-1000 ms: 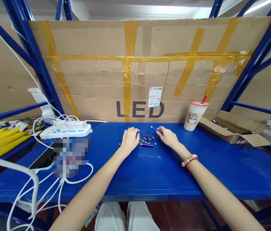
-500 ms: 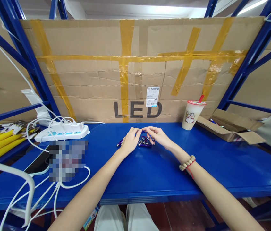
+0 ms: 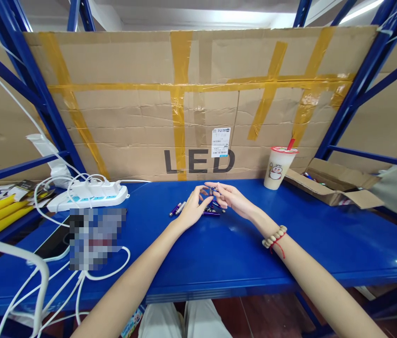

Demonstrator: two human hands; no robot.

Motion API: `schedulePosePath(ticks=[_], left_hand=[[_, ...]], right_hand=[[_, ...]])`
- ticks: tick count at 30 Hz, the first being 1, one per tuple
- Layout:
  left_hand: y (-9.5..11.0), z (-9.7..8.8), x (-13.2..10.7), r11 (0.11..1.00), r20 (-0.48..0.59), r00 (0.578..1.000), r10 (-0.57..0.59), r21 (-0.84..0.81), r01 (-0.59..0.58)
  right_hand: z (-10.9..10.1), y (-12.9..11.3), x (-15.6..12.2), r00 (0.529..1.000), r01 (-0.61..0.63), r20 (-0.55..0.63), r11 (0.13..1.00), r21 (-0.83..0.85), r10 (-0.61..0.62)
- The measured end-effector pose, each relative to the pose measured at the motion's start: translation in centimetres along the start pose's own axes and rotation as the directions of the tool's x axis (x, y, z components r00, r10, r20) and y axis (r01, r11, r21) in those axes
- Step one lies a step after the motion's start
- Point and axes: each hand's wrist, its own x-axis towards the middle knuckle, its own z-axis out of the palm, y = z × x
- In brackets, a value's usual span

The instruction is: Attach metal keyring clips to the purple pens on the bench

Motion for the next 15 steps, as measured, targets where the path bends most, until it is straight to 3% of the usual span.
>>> schedulePosePath(ticks=[3, 9, 15], left_hand=[[0.4, -0.2, 0.0, 0.997, 0.015, 1.0, 0.025, 0.074, -0.026], [0.7, -0.5, -0.1, 0.999, 0.002, 0.999, -0.037, -0.013, 0.037], [-0.5, -0.3, 0.2, 0.994, 0.003, 0.998, -0.065, -0.084, 0.065]], right_hand=[[0.0, 0.1, 0.0, 1.0, -0.008, 0.018, 0.998, -0.06, 0.009], [-0.8, 1.6, 0.6, 0.989, -0.009, -0.143, 0.963, -0.269, -0.031], [-1.0, 2.1, 0.7, 0.991, 0.049, -0.09, 0.909, -0.413, -0.095]])
